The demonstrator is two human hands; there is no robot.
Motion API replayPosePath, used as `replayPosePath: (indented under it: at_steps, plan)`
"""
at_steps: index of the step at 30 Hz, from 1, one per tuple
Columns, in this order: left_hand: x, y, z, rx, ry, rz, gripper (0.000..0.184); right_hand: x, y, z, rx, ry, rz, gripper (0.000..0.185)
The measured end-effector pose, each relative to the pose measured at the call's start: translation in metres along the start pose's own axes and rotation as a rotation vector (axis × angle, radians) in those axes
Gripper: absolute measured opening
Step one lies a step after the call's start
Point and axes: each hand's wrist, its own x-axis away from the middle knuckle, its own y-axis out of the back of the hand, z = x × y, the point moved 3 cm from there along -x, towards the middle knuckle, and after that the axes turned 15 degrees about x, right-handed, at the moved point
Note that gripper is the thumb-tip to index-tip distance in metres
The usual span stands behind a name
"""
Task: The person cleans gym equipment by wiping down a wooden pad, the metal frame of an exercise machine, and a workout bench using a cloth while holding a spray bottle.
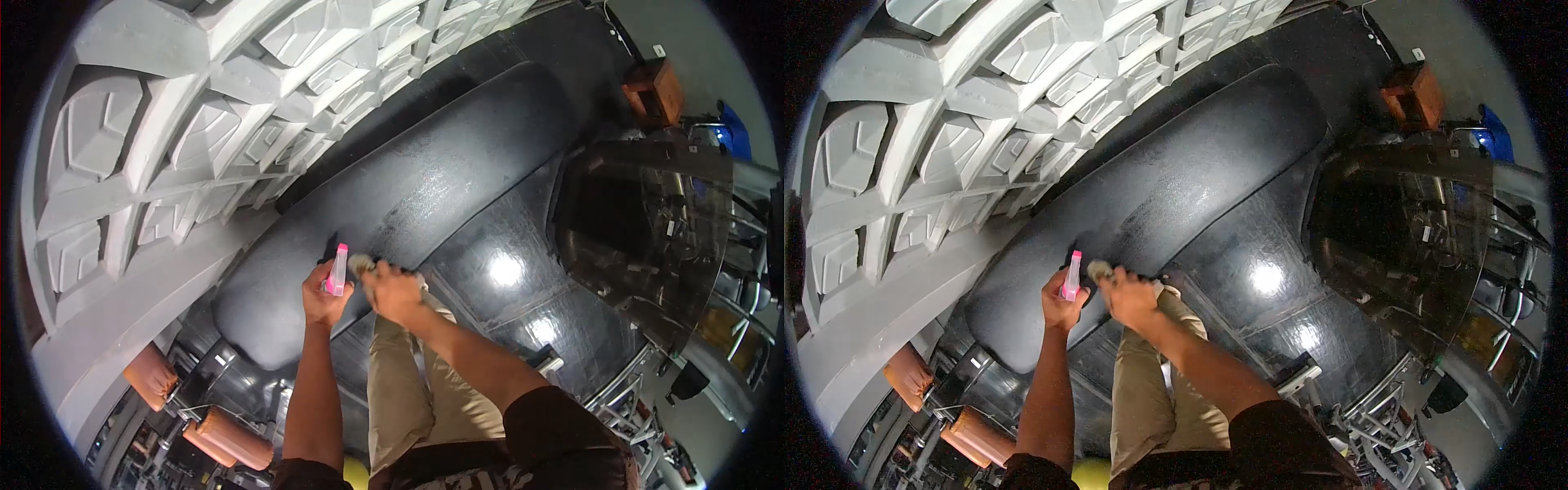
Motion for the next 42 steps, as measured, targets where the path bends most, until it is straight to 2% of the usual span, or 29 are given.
replayPosePath:
  at_steps: [2, 5, 7, 8, 9, 10, 11, 14, 15, 18, 21, 22, 23, 24, 26, 28, 30, 31, 33, 35, 38, 39, 42]
  plan:
    - [0.000, 0.000, -0.003, -0.003, -0.015, 0.009, 0.039, 0.009, -0.009, 0.005, 0.025, 0.161, -0.081, 0.038]
    - [0.001, 0.000, -0.004, -0.018, -0.002, 0.005, 0.038, -0.005, 0.021, -0.040, 0.115, 0.074, -0.041, 0.037]
    - [0.001, 0.000, -0.005, -0.012, 0.030, 0.000, 0.038, -0.023, 0.041, -0.096, 0.044, -0.093, -0.124, 0.038]
    - [0.001, 0.000, -0.006, -0.024, 0.029, 0.005, 0.039, -0.033, 0.062, -0.125, 0.038, -0.292, -0.091, 0.038]
    - [0.001, 0.000, -0.008, -0.035, 0.027, 0.011, 0.039, -0.036, 0.071, -0.160, -0.120, -0.419, -0.253, 0.039]
    - [0.000, 0.000, -0.009, -0.047, 0.024, 0.018, 0.039, -0.038, 0.069, -0.194, -0.168, -0.541, -0.454, 0.041]
    - [0.000, 0.000, -0.010, -0.044, 0.031, 0.011, 0.040, -0.038, 0.074, -0.219, -0.206, -0.623, -0.559, 0.040]
    - [0.000, 0.000, -0.010, -0.058, 0.047, 0.017, 0.042, -0.033, 0.067, -0.238, -0.286, -0.621, -0.792, 0.037]
    - [-0.001, 0.001, -0.009, -0.077, 0.046, 0.029, 0.042, -0.029, 0.061, -0.223, -0.300, -0.692, -0.767, 0.036]
    - [-0.001, 0.004, -0.007, -0.077, 0.074, 0.030, 0.042, -0.007, 0.015, -0.161, -0.340, -0.541, -0.857, 0.035]
    - [-0.002, 0.007, 0.000, -0.063, 0.087, 0.048, 0.042, 0.029, -0.029, -0.068, -0.482, -0.366, -0.631, 0.034]
    - [-0.002, 0.009, 0.002, -0.064, 0.085, 0.058, 0.043, 0.040, -0.058, -0.046, -0.390, -0.303, -0.393, 0.042]
    - [-0.003, 0.010, 0.002, -0.057, 0.089, 0.061, 0.043, 0.051, -0.062, -0.027, -0.403, -0.114, -0.360, 0.052]
    - [-0.002, 0.010, 0.001, -0.051, 0.094, 0.065, 0.043, 0.059, -0.066, -0.014, -0.239, -0.002, -0.243, 0.061]
    - [-0.003, 0.008, -0.001, -0.060, 0.095, 0.078, 0.043, 0.061, -0.073, -0.017, -0.127, 0.128, -0.015, 0.061]
    - [-0.003, 0.006, -0.005, -0.093, 0.096, 0.091, 0.043, 0.055, -0.043, -0.047, 0.077, 0.174, -0.092, 0.060]
    - [-0.003, 0.007, -0.002, -0.097, 0.094, 0.099, 0.043, 0.040, -0.028, -0.099, -0.046, 0.081, 0.086, 0.057]
    - [-0.003, 0.008, -0.001, -0.099, 0.091, 0.104, 0.043, 0.034, -0.008, -0.117, -0.003, -0.075, 0.022, 0.055]
    - [-0.002, 0.011, 0.002, -0.049, 0.069, 0.100, 0.044, 0.029, -0.010, -0.183, -0.223, -0.352, -0.271, 0.051]
    - [-0.002, 0.011, 0.001, -0.029, 0.054, 0.108, 0.044, 0.025, 0.006, -0.205, -0.303, -0.579, -0.617, 0.045]
    - [-0.004, 0.011, -0.005, -0.029, 0.055, 0.125, 0.044, 0.010, -0.012, -0.187, -0.553, -0.698, -0.770, 0.039]
    - [-0.004, 0.011, -0.005, -0.019, 0.068, 0.127, 0.043, 0.011, -0.006, -0.160, -0.600, -0.799, -0.749, 0.040]
    - [-0.004, 0.013, -0.006, -0.026, 0.055, 0.132, 0.040, 0.020, -0.029, -0.086, -0.607, -0.747, -0.776, 0.038]
